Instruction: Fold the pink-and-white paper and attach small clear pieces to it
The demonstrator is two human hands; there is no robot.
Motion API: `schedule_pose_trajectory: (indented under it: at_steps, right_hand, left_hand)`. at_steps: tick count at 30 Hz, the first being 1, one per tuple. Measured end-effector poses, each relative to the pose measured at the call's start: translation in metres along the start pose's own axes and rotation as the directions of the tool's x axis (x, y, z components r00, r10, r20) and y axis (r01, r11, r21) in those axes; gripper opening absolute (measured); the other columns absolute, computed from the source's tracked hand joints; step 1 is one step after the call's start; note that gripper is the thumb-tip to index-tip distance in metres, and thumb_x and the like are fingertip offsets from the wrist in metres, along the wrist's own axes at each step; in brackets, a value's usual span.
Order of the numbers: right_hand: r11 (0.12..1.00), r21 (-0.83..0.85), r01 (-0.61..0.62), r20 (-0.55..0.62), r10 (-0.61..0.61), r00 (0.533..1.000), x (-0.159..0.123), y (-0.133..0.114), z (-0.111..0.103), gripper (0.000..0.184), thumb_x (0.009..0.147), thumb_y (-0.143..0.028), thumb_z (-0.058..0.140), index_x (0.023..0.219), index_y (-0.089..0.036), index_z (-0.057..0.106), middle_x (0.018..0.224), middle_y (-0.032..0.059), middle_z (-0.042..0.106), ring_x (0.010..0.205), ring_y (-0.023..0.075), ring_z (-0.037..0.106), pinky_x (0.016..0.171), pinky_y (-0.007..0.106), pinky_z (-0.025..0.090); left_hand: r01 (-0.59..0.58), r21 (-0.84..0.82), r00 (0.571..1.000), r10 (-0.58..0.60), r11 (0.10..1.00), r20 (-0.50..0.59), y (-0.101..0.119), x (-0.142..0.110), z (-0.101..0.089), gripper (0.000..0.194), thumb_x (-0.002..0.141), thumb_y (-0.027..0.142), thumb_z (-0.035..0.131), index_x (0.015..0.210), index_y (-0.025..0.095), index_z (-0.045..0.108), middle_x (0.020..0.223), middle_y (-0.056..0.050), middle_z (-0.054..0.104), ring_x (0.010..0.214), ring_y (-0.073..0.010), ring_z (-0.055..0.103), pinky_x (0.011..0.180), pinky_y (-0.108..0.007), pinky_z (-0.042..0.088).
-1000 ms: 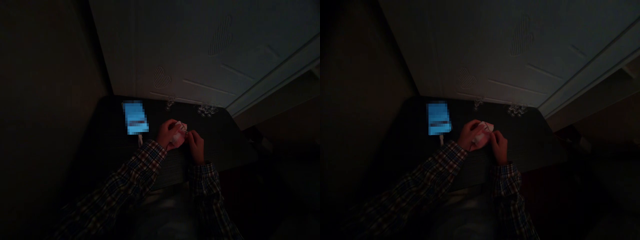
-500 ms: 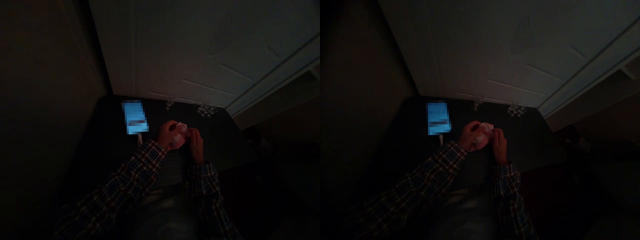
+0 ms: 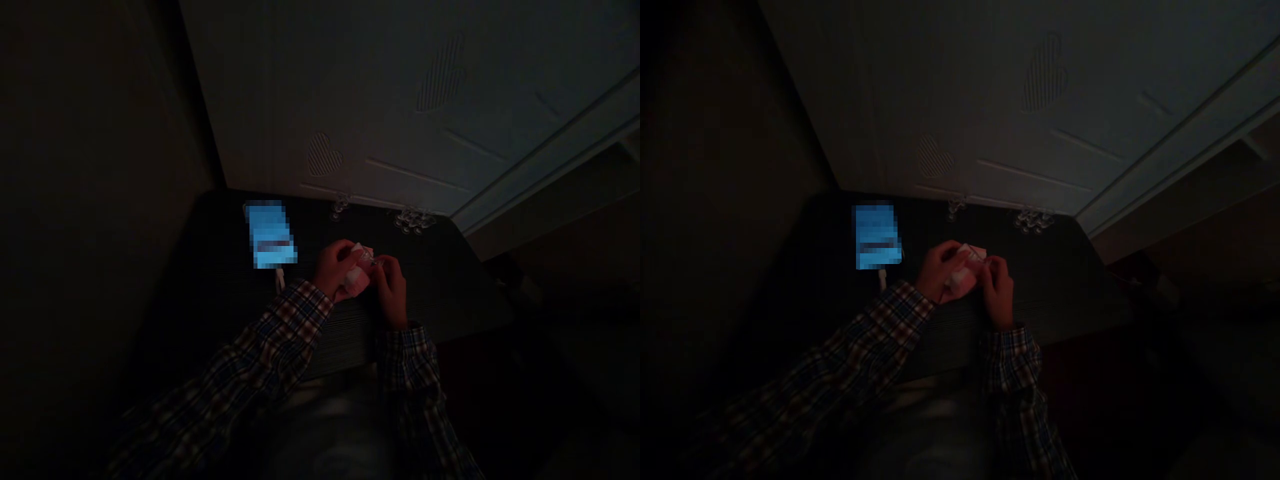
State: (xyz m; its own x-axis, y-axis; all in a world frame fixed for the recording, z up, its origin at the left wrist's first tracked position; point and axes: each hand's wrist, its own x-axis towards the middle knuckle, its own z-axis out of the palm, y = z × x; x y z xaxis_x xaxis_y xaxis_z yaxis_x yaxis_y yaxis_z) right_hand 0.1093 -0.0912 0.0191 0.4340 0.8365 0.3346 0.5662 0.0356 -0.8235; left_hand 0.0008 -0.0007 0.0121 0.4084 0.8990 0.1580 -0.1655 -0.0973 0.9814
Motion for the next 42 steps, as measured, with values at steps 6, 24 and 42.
schedule_pose_trajectory:
  at_steps: [6,24,42]
  right_hand:
    - [0.999,-0.036,-0.034,0.004,0.034,0.999,0.001,0.005,0.0,0.026,0.088,-0.037,0.031,0.081,-0.02,0.05,0.066,-0.0017,0.054,0.057,0.0107,0.051,0.053,0.022,0.038]
    - [0.998,0.045,0.039,-0.027,-0.038,0.999,0.001,-0.002,0.002,0.029,0.08,-0.031,0.049,0.107,-0.022,0.044,0.092,0.0037,0.057,0.076,0.0133,0.055,0.065,0.026,0.045]
    - [0.997,-0.068,0.024,0.028,-0.022,0.999,0.001,0.0,-0.002,0.037,0.088,-0.038,0.03,0.064,-0.018,0.05,0.057,-0.0017,0.047,0.053,0.0108,0.045,0.051,0.023,0.034]
  left_hand:
    - [-0.011,-0.023,0.998,0.012,1.0,0.056,0.0,-0.001,0.002,0.017,0.071,0.032,0.054,0.078,0.017,0.057,0.073,0.0,0.058,0.069,-0.0123,0.053,0.058,-0.021,0.04]
    - [-0.018,0.047,0.999,0.02,0.999,-0.046,0.003,-0.001,-0.001,0.016,0.071,0.032,0.054,0.075,0.017,0.057,0.068,0.001,0.056,0.064,-0.0108,0.051,0.056,-0.021,0.039]
    - [0.003,0.02,1.0,-0.002,1.0,-0.01,0.003,-0.002,0.001,0.018,0.07,0.035,0.054,0.072,0.016,0.057,0.065,0.002,0.054,0.062,-0.0105,0.05,0.054,-0.021,0.037]
